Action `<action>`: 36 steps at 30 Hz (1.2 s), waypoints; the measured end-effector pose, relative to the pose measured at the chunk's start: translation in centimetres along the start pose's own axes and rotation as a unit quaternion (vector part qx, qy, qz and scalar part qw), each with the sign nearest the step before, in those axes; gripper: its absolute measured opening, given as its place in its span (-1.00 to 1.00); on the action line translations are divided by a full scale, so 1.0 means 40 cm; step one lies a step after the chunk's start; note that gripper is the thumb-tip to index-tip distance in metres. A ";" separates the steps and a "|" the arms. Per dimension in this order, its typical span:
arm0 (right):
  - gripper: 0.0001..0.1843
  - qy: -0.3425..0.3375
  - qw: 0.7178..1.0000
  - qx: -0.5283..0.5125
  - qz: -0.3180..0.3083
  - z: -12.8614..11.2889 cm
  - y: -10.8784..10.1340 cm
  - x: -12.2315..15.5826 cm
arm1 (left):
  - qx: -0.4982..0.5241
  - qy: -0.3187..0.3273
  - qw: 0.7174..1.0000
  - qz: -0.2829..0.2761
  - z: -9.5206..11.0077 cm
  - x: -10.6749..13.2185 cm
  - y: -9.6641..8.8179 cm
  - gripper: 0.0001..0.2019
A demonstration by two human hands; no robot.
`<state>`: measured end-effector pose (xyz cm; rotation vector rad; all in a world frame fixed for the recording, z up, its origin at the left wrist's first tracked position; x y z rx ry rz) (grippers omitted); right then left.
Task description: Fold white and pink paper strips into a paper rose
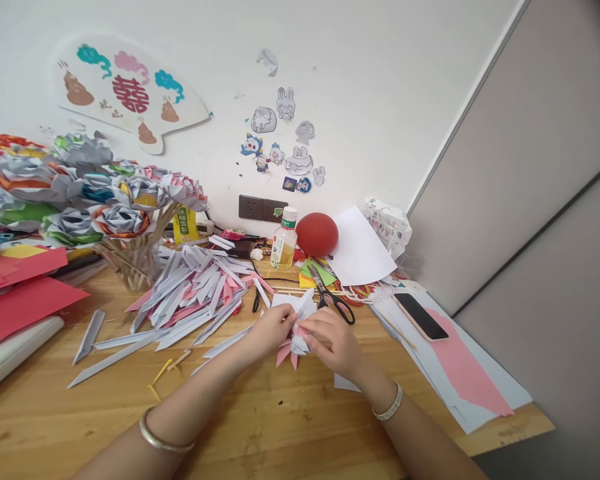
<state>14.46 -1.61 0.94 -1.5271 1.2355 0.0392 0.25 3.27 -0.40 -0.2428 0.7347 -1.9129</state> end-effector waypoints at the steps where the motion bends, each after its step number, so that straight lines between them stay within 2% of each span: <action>1: -0.79 0.015 1.000 -0.001 0.005 0.001 0.000 -0.002 | 0.005 0.003 1.000 -0.001 0.001 0.000 -0.003 -0.77; 3: -0.78 0.011 1.000 0.005 0.003 0.001 0.000 -0.004 | 0.010 0.006 1.000 0.001 0.001 -0.002 -0.008 -0.76; 8: -0.75 -0.059 0.997 0.046 -0.017 0.002 -0.011 -0.001 | 0.013 0.008 1.000 0.011 -0.003 -0.006 -0.008 -0.76; 11: -0.79 -0.071 0.997 0.020 0.024 0.000 -0.028 0.006 | 0.039 0.015 0.999 0.019 0.000 -0.004 -0.011 -0.75; 13: -0.78 -0.032 0.995 -0.026 0.094 0.001 -0.043 0.008 | 0.084 0.030 0.996 0.023 0.008 0.000 -0.017 -0.73; 16: -0.78 0.089 0.978 -0.079 0.172 0.012 -0.054 0.005 | 0.142 0.065 0.987 0.023 0.027 0.009 -0.028 -0.69; 19: -0.88 0.193 0.961 -0.141 0.141 0.028 -0.044 -0.004 | 0.168 0.086 0.982 0.010 0.045 0.019 -0.031 -0.69; 22: -0.90 0.248 0.937 -0.224 0.098 0.038 -0.028 -0.010 | 0.186 0.090 0.978 -0.016 0.056 0.027 -0.027 -0.70; 24: -0.89 0.266 0.926 -0.250 0.099 0.041 -0.022 -0.010 | 0.206 0.099 0.973 -0.033 0.062 0.030 -0.023 -0.73; 27: -0.87 0.276 0.929 -0.222 0.103 0.042 -0.018 -0.007 | 0.218 0.117 0.968 -0.032 0.070 0.032 -0.023 -0.79; 33: -0.90 0.256 0.945 -0.171 0.110 0.042 -0.016 -0.004 | 0.122 0.162 0.978 0.048 0.079 0.033 -0.031 -0.88; 36: -0.93 0.245 0.953 -0.131 0.121 0.034 -0.020 -0.006 | 0.072 0.183 0.978 0.069 0.079 0.034 -0.031 -0.92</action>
Point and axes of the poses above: each hand's wrist, its own x-axis away from the middle knuckle, its own y-axis out of the palm, z = x × y, the point moved 2 cm from there along -x, towards the middle knuckle, and after that the axes turned 6 degrees about y, right-handed, at the moved point
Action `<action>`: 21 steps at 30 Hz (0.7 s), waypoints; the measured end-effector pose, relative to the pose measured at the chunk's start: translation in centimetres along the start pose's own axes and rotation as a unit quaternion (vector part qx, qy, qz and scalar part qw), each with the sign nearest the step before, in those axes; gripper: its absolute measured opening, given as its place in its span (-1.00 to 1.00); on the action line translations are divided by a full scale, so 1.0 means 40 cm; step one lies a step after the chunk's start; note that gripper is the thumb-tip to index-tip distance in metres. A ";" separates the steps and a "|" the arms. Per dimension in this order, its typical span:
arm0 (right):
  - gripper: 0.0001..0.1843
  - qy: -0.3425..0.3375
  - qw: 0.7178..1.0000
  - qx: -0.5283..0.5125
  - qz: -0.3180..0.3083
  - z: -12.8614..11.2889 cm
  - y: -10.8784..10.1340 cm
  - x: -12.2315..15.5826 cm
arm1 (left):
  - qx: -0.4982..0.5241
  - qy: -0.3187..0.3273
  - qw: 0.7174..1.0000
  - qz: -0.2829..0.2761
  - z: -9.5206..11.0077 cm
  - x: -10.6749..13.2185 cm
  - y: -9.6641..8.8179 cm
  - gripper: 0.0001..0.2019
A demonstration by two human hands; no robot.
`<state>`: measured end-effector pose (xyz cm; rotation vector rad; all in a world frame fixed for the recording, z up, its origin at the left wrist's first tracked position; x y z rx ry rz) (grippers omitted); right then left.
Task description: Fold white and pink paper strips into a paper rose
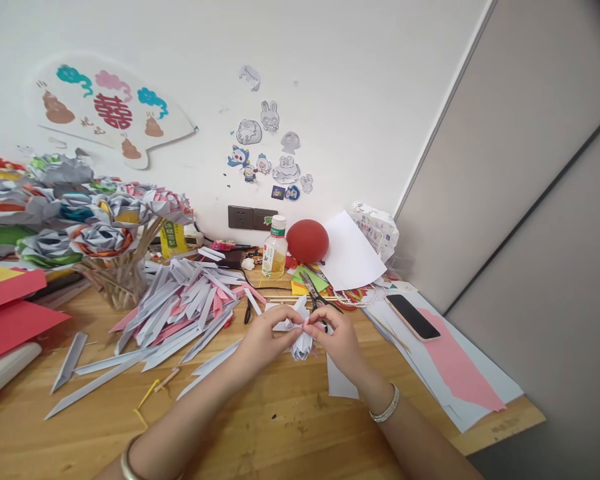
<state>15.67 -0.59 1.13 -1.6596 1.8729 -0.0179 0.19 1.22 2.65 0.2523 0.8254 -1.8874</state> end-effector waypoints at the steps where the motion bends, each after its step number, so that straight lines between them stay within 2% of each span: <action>1: -0.94 -0.011 1.000 0.012 0.007 -0.004 -0.001 0.001 | -0.008 0.001 1.000 0.004 -0.001 0.001 0.000 -0.92; 10: -0.95 -0.157 0.984 0.076 0.033 -0.016 -0.003 0.003 | -0.058 0.035 0.998 -0.009 -0.003 0.005 -0.003 -0.91; 21: -0.94 -0.286 0.951 0.119 -0.004 -0.033 -0.013 0.015 | -0.087 0.142 0.985 -0.032 0.017 0.009 -0.009 -0.90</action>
Point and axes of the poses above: each hand's wrist, its own x-axis away from the middle knuckle, its own y-axis out of the palm, z = x × y, the point moved 2 cm from there along -x, towards the middle knuckle, and after that the axes turned 6 degrees about y, right-handed, at the moved point
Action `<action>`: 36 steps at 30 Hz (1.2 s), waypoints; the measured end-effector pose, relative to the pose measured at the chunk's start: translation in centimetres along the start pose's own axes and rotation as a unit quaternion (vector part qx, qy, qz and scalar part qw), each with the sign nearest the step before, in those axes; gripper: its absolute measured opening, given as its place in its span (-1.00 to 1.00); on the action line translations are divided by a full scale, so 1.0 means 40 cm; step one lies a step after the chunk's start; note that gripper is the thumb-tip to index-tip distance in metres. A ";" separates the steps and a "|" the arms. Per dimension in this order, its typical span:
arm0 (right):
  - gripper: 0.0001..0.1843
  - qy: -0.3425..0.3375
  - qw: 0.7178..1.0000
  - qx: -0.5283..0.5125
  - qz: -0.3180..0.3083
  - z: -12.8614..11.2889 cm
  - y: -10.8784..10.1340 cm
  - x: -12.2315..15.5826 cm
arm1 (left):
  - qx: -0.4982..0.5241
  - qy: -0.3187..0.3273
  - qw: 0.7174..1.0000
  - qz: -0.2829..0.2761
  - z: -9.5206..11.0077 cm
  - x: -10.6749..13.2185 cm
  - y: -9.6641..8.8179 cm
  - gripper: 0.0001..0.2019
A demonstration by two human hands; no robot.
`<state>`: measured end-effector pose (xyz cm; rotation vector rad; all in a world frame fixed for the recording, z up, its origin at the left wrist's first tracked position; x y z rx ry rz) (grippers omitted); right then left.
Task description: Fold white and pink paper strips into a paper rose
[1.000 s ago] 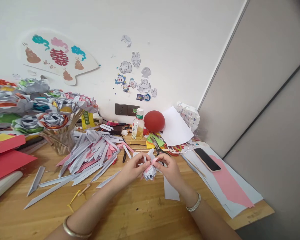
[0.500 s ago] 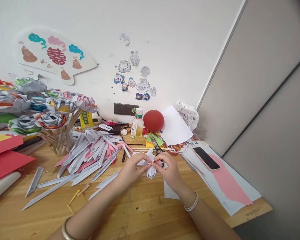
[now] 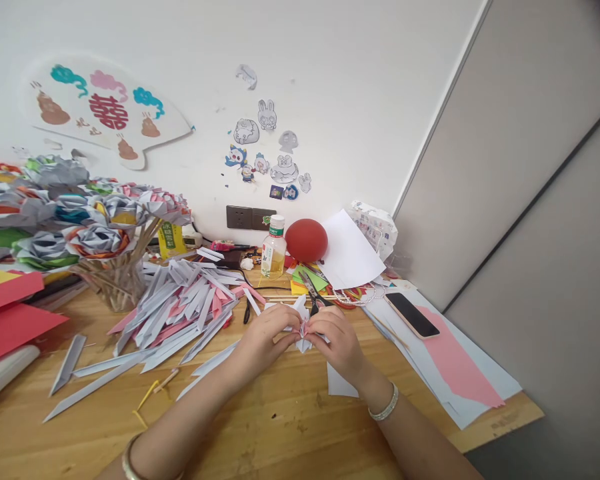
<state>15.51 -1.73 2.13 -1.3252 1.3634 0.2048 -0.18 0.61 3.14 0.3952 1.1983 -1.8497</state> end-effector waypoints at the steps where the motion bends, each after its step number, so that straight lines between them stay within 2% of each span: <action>1: -0.94 -0.009 1.000 0.006 -0.002 0.001 0.001 0.002 | -0.003 0.005 1.000 -0.002 0.002 -0.001 -0.001 -0.89; 4: -0.95 -0.022 1.000 0.011 -0.004 0.005 0.004 0.006 | -0.014 0.010 1.000 -0.010 0.004 -0.001 -0.001 -0.87; 7: -0.94 0.001 1.000 -0.007 -0.010 0.005 0.003 0.004 | -0.015 0.009 0.999 -0.028 0.003 0.000 0.002 -0.86; 10: -0.95 0.065 0.996 -0.057 -0.022 0.004 0.001 -0.004 | 0.011 -0.018 0.999 -0.039 -0.003 0.001 0.004 -0.88; 12: -0.93 0.133 0.986 -0.095 -0.033 0.008 0.003 -0.008 | 0.037 -0.069 0.996 -0.046 -0.011 0.001 0.004 -0.90; 14: -0.88 0.222 0.962 -0.141 -0.066 0.019 0.011 -0.006 | 0.073 -0.134 0.986 -0.065 -0.021 0.002 0.007 -0.88; 16: -0.84 0.308 0.925 -0.195 -0.111 0.033 0.022 0.002 | 0.130 -0.192 0.969 -0.084 -0.031 0.004 0.014 -0.85; 19: -0.78 0.374 0.880 -0.252 -0.147 0.047 0.035 0.013 | 0.223 -0.246 0.939 -0.093 -0.045 0.009 0.029 -0.79; 23: -0.78 0.391 0.878 -0.235 -0.145 0.052 0.040 0.018 | 0.275 -0.279 0.916 -0.083 -0.068 0.019 0.049 -0.72; 29: -0.82 0.380 0.897 -0.167 -0.151 0.042 0.037 0.014 | 0.288 -0.287 0.910 -0.082 -0.099 0.035 0.064 -0.70; 36: -0.82 0.373 0.873 -0.238 -0.206 0.047 0.029 0.015 | 0.241 -0.293 0.920 -0.092 -0.075 0.026 0.052 -0.73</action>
Point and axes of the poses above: each hand's wrist, its own x-axis away from the middle knuckle, its own y-axis out of the palm, z = x × y, the point moved 2 cm from there along -x, towards the middle knuckle, and after that the axes turned 6 degrees about y, right-handed, at the moved point
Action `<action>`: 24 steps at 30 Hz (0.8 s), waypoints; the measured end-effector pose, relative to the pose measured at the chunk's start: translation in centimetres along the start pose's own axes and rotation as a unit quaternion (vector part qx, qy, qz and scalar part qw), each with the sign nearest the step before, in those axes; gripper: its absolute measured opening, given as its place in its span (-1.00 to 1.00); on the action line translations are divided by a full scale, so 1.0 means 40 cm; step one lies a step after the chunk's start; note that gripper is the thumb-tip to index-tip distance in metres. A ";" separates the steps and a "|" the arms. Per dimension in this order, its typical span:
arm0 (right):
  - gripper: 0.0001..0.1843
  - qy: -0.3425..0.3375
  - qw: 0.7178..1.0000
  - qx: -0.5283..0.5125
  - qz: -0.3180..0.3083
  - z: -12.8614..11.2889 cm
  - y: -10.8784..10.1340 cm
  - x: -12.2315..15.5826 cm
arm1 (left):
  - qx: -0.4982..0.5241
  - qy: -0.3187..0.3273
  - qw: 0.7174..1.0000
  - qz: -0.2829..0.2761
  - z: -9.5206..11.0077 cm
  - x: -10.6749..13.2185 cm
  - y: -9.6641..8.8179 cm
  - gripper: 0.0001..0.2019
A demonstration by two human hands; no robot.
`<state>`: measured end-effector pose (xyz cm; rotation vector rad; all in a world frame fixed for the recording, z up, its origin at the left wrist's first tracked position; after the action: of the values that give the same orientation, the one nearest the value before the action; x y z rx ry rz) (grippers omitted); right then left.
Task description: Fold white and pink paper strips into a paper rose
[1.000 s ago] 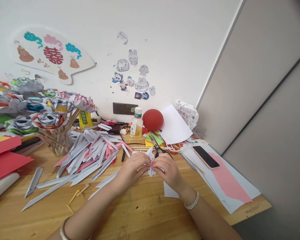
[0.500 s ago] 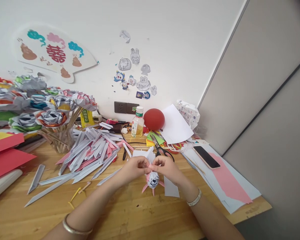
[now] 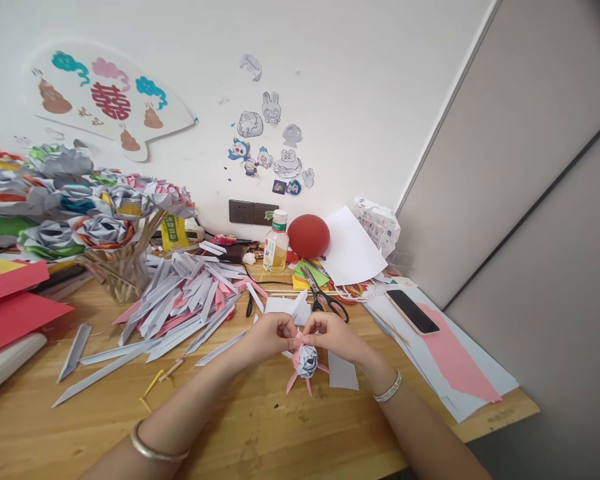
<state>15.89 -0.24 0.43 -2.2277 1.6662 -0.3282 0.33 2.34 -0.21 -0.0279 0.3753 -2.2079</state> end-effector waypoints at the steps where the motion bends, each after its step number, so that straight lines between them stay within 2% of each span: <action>1: -0.82 -0.003 1.000 0.005 0.000 0.001 -0.001 0.000 | -0.001 -0.006 1.000 -0.001 0.005 0.001 0.001 -0.74; 9: -0.90 -0.031 0.995 0.073 0.054 0.010 0.005 -0.007 | 0.001 -0.021 1.000 -0.005 0.002 0.002 -0.005 -0.77; 15: -0.93 -0.042 0.988 0.128 0.077 0.001 0.007 -0.005 | -0.116 0.024 0.993 0.023 -0.009 -0.003 -0.005 -0.82; 20: -0.95 -0.015 0.993 0.101 0.054 0.001 0.003 -0.004 | -0.159 0.031 0.987 0.022 0.000 -0.001 -0.003 -0.85; 24: -0.94 -0.021 0.990 0.122 0.070 -0.002 0.001 -0.003 | -0.151 0.030 0.988 0.007 0.000 0.000 -0.005 -0.86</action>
<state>15.80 -0.15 0.48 -1.9186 1.6528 -0.4211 0.18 2.46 -0.17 -0.1235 0.7389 -2.1231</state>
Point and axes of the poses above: each hand's wrist, its own x-axis away from the middle knuckle, its own y-axis out of the palm, z = x × y, the point moved 2 cm from there along -x, towards the middle knuckle, and after that the axes turned 6 degrees about y, right-handed, at the moved point
